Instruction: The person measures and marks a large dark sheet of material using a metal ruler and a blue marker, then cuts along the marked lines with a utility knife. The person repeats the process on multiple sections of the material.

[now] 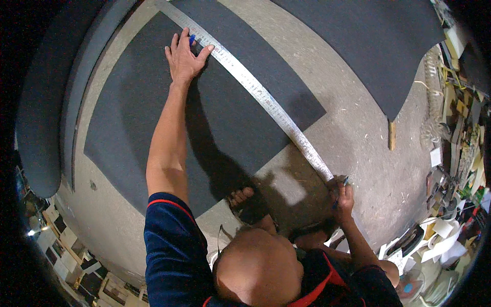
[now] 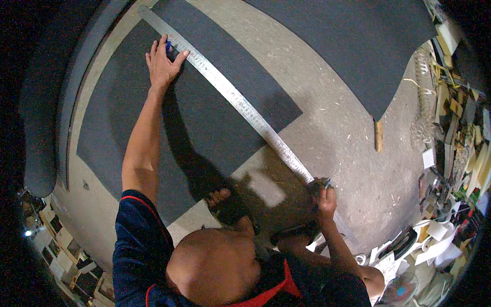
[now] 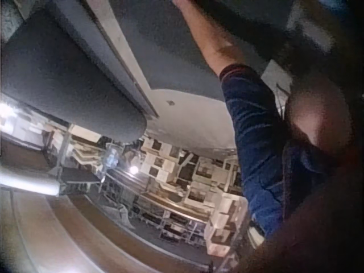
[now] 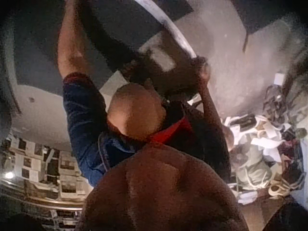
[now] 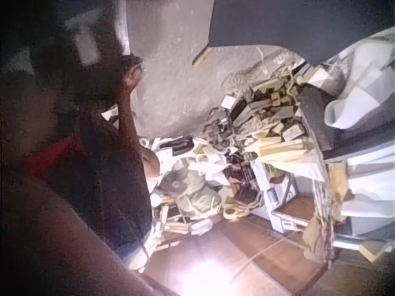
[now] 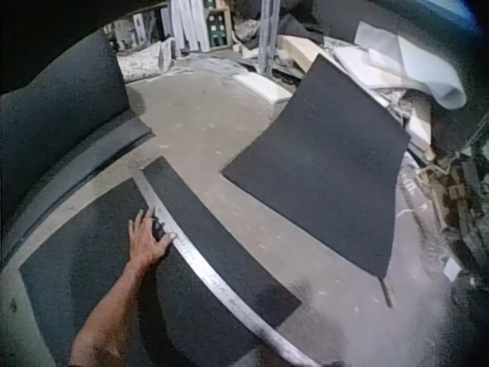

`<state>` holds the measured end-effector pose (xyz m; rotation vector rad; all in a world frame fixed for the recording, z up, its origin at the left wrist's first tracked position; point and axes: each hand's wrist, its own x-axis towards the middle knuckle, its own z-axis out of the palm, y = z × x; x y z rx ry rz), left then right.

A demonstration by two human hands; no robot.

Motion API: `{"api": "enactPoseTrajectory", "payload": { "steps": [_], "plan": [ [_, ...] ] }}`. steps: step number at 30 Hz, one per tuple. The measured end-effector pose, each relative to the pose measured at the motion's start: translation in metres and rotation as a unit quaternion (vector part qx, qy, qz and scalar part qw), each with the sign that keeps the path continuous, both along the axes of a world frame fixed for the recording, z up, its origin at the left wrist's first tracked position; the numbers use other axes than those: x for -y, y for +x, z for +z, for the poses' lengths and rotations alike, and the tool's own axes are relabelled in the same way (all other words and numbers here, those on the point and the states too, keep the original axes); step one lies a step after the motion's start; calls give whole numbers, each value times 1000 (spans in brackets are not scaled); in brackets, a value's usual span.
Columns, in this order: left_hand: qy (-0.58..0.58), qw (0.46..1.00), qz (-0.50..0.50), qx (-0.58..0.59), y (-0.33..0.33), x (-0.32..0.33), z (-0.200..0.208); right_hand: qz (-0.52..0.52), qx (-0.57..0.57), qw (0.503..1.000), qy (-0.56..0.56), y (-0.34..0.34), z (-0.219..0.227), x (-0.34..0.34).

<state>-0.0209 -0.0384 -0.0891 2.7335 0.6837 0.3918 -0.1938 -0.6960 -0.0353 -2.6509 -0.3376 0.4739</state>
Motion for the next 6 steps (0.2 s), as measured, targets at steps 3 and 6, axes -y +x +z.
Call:
{"api": "enactPoseTrajectory", "payload": {
  "steps": [3, 6],
  "plan": [
    [-3, 1000, -1, -9, 0, -1, 1, -69, -37, 996, 50, -1, 4, -11],
    [-7, 1000, -1, -14, 0, -1, 2, 55, 53, 997, -13, 4, 8, -12]
  ]
}}
